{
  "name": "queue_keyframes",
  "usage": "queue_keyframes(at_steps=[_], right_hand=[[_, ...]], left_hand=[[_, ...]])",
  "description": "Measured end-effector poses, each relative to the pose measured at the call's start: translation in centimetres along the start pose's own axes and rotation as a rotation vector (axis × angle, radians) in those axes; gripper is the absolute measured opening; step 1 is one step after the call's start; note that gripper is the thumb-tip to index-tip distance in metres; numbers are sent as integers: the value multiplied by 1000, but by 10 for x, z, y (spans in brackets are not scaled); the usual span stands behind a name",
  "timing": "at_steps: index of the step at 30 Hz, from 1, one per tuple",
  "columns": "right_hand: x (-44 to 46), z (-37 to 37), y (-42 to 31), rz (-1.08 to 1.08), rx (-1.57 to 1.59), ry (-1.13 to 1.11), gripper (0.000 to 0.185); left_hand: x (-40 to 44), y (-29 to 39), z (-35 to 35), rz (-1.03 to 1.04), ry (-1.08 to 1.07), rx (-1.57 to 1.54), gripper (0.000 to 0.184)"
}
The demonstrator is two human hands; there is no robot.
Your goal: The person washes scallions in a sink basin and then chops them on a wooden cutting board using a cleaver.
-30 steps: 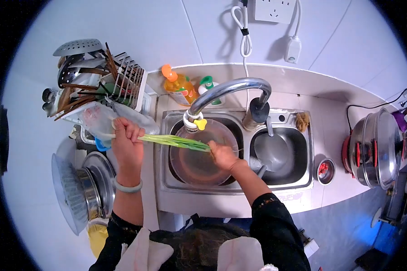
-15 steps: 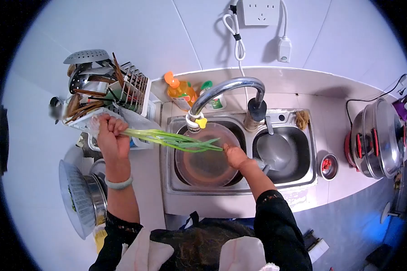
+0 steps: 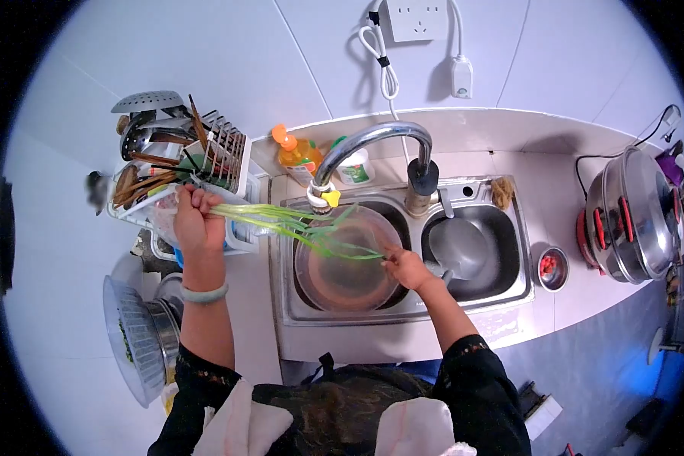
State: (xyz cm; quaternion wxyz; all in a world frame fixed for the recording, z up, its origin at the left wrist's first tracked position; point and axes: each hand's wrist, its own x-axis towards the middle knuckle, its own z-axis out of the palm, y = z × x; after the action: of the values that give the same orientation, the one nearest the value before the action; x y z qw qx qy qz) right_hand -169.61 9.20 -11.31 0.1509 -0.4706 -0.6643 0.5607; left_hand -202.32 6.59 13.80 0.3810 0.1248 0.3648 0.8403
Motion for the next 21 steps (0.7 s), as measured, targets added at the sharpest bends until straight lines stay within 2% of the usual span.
queue_keyframes(at_steps=[1, 4, 7, 10, 12, 15, 19, 21], right_hand=[[-2, 1, 5, 25, 92, 14, 25], [-9, 1, 17, -275, -172, 228, 21], [-19, -1, 1, -406, -406, 378, 17], [-38, 0, -71, -301, -68, 325, 19], [-41, 9, -111, -505, 55, 353, 19], [-30, 27, -151, -646, 46, 396, 19], [-11, 36, -142, -736, -235, 311, 18], [-12, 35, -140, -746, -193, 301, 16]], left_hand=[[-2, -1, 1, -2, -8, -3, 23], [-6, -2, 1, -19, -20, -14, 23], [-9, -3, -1, -23, -16, -3, 23], [-12, -5, -3, -30, -10, -7, 23], [-16, -6, -5, -42, -3, -11, 21], [-23, -8, 0, -51, 2, -14, 19], [-31, -9, 3, -73, -13, -3, 19], [-33, -7, 1, -77, -20, 3, 19]])
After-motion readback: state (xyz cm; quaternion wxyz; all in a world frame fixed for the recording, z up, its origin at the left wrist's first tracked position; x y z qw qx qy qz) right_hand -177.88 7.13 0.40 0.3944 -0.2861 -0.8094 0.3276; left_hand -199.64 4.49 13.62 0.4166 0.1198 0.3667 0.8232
